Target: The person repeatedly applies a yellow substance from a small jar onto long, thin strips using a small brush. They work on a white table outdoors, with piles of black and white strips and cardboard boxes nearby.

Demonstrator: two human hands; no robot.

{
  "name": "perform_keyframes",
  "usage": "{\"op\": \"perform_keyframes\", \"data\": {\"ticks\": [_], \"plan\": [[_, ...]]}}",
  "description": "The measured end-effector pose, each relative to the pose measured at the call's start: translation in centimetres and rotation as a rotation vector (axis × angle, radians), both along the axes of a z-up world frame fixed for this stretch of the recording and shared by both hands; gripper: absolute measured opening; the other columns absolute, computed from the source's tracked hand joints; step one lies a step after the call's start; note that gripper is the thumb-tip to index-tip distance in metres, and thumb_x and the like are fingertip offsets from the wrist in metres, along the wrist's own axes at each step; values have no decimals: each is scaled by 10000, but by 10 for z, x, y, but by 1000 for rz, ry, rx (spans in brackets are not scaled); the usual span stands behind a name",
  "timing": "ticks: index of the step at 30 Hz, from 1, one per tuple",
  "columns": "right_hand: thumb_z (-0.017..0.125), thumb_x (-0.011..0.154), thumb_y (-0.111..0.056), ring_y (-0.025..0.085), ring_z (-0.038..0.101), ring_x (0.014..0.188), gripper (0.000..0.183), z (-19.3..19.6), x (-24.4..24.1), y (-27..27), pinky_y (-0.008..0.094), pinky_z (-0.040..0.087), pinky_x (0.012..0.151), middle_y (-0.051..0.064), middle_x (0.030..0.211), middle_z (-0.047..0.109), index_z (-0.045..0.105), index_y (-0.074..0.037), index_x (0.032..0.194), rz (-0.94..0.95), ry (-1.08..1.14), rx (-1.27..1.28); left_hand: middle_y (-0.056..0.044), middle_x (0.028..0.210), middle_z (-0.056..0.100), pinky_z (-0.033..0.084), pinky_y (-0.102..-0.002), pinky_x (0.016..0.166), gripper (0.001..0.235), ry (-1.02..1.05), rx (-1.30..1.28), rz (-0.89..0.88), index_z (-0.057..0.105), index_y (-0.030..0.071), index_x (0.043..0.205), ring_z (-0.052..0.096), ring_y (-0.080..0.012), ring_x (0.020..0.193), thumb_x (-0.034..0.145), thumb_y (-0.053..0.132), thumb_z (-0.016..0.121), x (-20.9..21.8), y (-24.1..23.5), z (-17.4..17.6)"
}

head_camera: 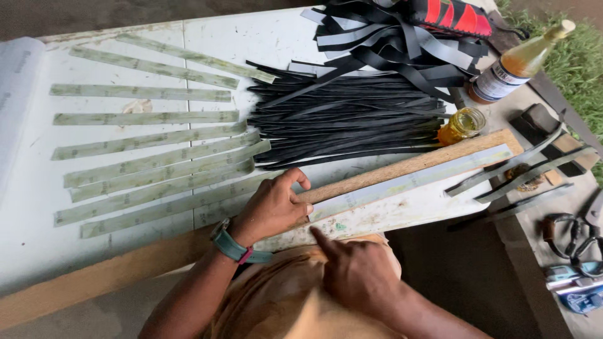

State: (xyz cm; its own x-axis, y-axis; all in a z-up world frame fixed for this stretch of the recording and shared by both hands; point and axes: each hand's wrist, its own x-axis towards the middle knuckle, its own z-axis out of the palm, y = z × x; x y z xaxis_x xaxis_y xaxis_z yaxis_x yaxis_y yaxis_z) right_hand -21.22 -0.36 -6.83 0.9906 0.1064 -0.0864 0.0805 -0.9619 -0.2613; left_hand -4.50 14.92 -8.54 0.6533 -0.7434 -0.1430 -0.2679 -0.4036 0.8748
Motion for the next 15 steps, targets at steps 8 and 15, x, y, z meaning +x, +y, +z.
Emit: {"op": "perform_keyframes", "data": {"ticks": [8, 15], "plan": [[672, 759, -279, 299, 696, 594, 840, 12, -7, -70, 450, 562, 536, 67, 789, 743, 447, -348, 1566, -329, 42, -100, -114, 750, 801, 566, -352, 600, 359, -8, 50, 30, 577, 103, 1087, 774, -177, 659, 812, 190, 791, 2, 2, -2], [642, 770, -275, 306, 729, 733, 759, 21, -19, -179, 448, 583, 708, 50, 812, 768, 477, -448, 1490, -783, 121, -67, -107, 733, 826, 549, -344, 598, 451, 96, 194, 89, 596, 150, 1181, 739, -174, 631, 808, 254, 828, 1, -4, 4]]}}
